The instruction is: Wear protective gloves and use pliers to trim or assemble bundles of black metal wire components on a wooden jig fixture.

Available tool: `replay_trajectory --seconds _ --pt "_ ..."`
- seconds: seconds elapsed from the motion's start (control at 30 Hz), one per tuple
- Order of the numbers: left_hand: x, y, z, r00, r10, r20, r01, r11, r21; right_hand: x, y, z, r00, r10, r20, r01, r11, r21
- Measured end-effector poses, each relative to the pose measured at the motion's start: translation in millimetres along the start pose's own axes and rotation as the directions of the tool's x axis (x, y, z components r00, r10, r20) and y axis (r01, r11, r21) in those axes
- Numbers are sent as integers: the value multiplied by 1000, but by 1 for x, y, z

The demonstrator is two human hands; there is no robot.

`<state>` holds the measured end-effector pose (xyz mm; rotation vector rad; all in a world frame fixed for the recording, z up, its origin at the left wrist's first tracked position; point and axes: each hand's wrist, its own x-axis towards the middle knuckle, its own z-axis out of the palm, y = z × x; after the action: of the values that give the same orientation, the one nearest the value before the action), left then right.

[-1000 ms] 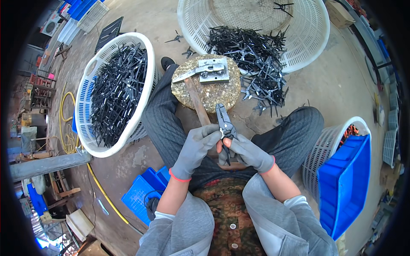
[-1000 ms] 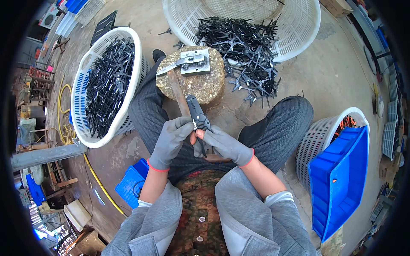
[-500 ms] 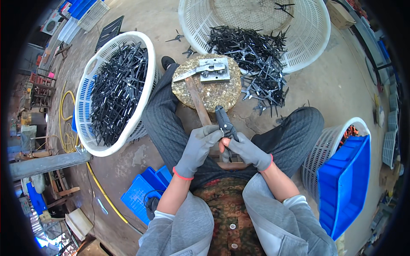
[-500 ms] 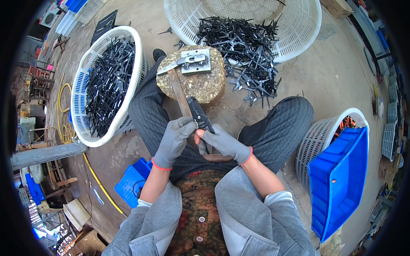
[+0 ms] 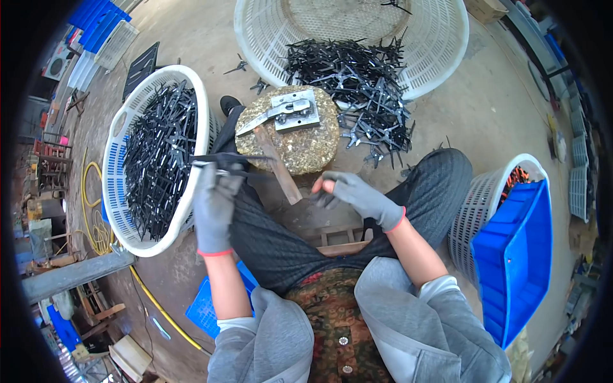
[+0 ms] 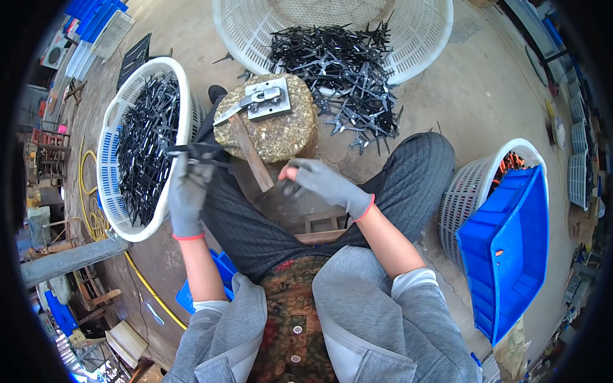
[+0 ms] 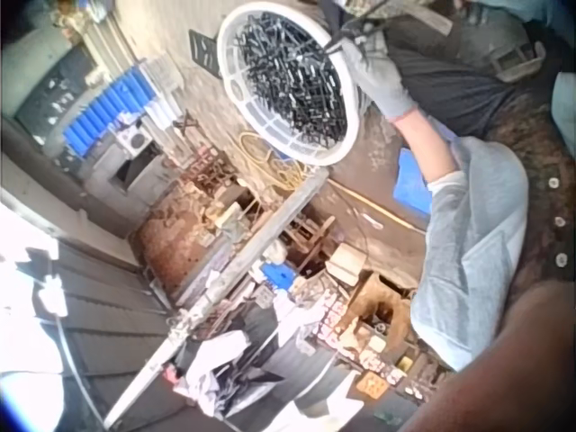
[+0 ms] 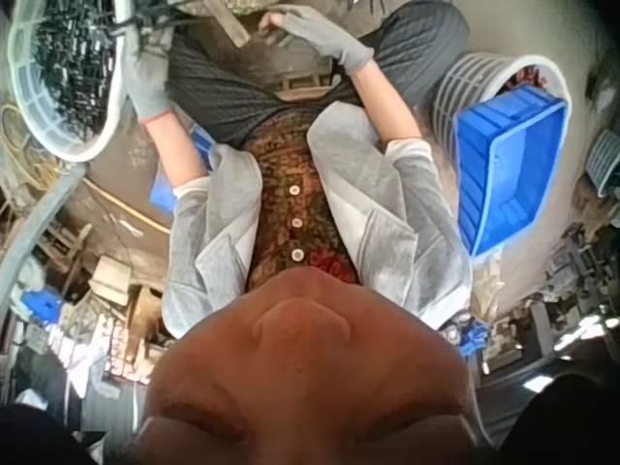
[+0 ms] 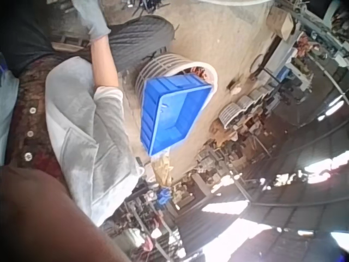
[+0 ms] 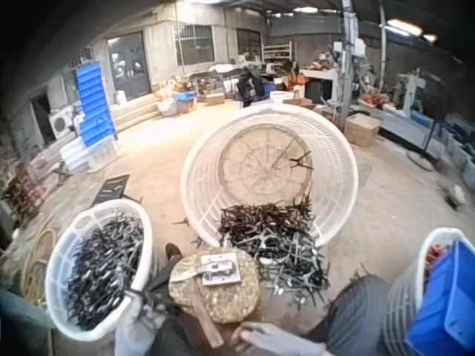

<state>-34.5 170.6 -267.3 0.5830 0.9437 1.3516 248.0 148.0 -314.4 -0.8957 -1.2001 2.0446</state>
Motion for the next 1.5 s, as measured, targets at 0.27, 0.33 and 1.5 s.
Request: replay_trajectory --seconds 0.27,0.33,1.5 --pt "15 54 -129 932 119 -343 -298 790 -535 43 67 -85 697 179 -694 303 804 512" --pt "8 42 -105 974 218 -52 -214 835 -506 62 86 -100 561 213 -800 273 865 422" --pt "-41 -61 67 982 -181 60 168 971 170 95 184 -180 483 29 -875 -722 579 -379"
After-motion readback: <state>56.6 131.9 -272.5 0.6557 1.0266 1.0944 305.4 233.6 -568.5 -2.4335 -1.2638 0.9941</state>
